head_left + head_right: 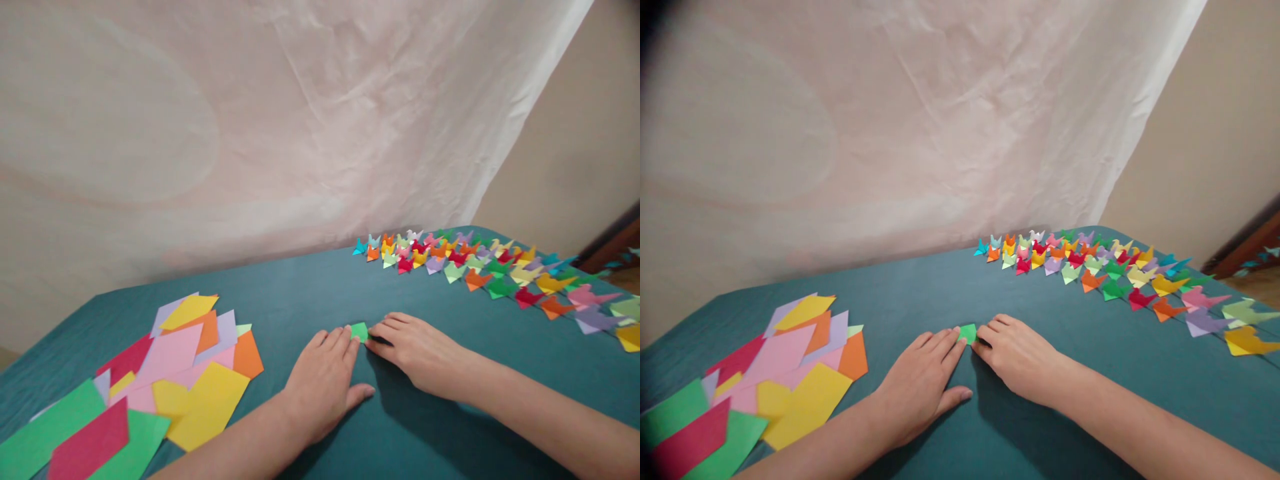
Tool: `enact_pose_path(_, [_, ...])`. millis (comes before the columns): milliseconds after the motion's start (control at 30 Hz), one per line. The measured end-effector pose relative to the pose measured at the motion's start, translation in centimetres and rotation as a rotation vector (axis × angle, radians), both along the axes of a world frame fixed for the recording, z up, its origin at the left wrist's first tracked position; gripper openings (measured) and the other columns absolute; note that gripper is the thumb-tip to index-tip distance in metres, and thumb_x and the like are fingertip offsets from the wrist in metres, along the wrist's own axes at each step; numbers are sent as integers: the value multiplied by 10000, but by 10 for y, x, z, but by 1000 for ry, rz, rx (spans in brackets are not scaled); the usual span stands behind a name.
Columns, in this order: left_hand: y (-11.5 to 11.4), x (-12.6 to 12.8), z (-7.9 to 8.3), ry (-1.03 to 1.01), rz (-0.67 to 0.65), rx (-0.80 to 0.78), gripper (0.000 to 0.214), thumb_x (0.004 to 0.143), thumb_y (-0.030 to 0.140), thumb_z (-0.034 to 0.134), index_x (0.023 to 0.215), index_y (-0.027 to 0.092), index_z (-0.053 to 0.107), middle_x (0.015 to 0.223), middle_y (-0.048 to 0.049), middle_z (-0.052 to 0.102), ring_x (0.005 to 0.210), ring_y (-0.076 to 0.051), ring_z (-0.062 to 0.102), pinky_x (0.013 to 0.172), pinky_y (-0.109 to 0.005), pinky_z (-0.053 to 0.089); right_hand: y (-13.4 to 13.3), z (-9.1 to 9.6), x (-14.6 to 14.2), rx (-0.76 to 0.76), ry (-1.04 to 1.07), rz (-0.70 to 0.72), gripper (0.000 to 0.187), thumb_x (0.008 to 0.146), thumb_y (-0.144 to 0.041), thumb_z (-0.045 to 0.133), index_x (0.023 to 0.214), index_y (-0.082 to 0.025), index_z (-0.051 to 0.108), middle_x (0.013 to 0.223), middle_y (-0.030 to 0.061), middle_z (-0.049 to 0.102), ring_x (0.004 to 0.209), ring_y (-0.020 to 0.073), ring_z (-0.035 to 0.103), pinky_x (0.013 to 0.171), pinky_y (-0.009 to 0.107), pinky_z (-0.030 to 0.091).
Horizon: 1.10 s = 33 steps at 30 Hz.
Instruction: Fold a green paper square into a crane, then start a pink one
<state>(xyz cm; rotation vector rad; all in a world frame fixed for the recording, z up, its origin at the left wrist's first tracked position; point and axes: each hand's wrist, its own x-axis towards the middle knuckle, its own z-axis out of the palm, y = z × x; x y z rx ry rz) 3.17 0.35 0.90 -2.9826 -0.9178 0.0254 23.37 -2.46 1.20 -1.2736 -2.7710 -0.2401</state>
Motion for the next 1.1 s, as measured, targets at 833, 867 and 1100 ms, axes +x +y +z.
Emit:
enact_pose_path(833, [0,1,2,4,-13,16,620,859,555,401,1283,105,442,1361,-154,417,1239,-280,396,1001,-424,312,-7,1,-3,-5,-14,-17,322,822,-102,481,1128,-166,558,993,105,626,927,221,581,831,374,443])
enact_pose_path(867, [0,1,2,5,-14,15,616,860,554,398,1280,106,445,1361,-153,417,1239,-280,395,1002,-423,311,-8,0,-5,3,-27,-27,287,831,-115,482,1100,-162,570,979,104,625,916,223,580,819,373,450])
enact_pose_path(1100, [1,1,5,0,-11,7,598,852,549,424,1266,119,452,1351,-144,433,1231,-269,399,1000,-423,307,-9,2,-7,6,-70,-71,246,845,-126,478,1059,-174,589,1011,98,613,917,226,581,771,352,472])
